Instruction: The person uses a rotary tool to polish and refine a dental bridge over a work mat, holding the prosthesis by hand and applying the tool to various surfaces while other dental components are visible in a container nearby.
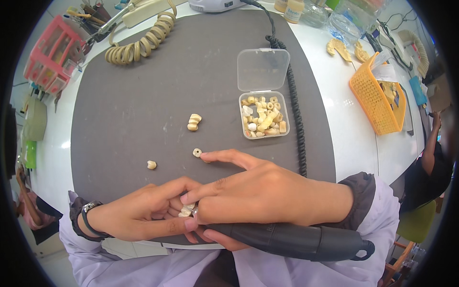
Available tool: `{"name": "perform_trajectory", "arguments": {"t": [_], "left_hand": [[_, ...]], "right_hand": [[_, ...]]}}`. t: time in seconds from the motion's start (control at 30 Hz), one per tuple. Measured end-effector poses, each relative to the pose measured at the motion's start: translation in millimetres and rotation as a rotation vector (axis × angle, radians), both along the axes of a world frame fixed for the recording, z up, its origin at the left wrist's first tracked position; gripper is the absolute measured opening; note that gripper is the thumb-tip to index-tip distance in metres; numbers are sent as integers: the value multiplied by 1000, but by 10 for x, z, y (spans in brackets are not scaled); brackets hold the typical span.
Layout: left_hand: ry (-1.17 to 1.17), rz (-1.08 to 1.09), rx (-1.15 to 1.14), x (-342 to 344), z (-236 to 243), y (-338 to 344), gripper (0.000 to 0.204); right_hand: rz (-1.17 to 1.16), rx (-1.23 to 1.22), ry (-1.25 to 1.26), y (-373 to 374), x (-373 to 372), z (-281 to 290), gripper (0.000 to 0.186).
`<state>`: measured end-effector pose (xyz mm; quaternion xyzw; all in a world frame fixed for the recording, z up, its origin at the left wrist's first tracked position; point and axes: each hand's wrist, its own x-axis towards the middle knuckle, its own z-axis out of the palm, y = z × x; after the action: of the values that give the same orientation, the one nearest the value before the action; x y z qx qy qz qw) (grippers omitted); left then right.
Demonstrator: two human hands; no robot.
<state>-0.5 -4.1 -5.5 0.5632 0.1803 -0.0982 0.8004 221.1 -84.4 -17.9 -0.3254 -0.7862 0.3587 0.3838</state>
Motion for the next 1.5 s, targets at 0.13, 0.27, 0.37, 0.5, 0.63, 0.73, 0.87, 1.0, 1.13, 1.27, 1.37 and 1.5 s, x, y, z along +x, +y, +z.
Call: {"name": "perform_trajectory", "arguments": {"t": [0.13, 0.27, 0.37, 0.5, 0.63, 0.73, 0.87, 1.0, 1.13, 1.27, 1.37, 1.5], "left_hand": [[-16, 8, -9, 2, -6, -1, 29], [-3, -5, 0, 8, 5, 5, 29], [14, -14, -7, 18, 36, 22, 29], [-10, 2, -20, 6, 14, 4, 29], [-12, -3, -16, 9, 8, 10, 29], [-5, -9, -11, 16, 25, 18, 29], [4, -6, -14, 9, 22, 14, 29], [-7, 0, -14, 7, 5, 4, 29], [6, -18, 4, 10, 15, 20, 29], [5, -12, 5, 1, 1, 10, 29], [9, -18, 10, 14, 20, 19, 29], [18, -16, -6, 21, 41, 20, 29]], "right_hand": [[33, -2, -16, 19, 28, 23, 9], [9, -15, -7, 5, 19, 35, 8], [-9, 7, 2, 4, -7, -3, 8], [21, 0, -16, 14, 18, 38, 9], [18, -15, -6, 16, 20, 38, 9], [17, -8, -4, 17, 10, 24, 9], [22, -20, -10, 14, 15, 52, 9], [31, -25, -14, 18, 23, 58, 10], [26, -24, -22, 16, 17, 51, 9], [20, -16, -39, 7, 14, 43, 9], [19, -7, -43, -3, 18, 33, 10], [14, 26, -57, -20, -5, 21, 8]]}}
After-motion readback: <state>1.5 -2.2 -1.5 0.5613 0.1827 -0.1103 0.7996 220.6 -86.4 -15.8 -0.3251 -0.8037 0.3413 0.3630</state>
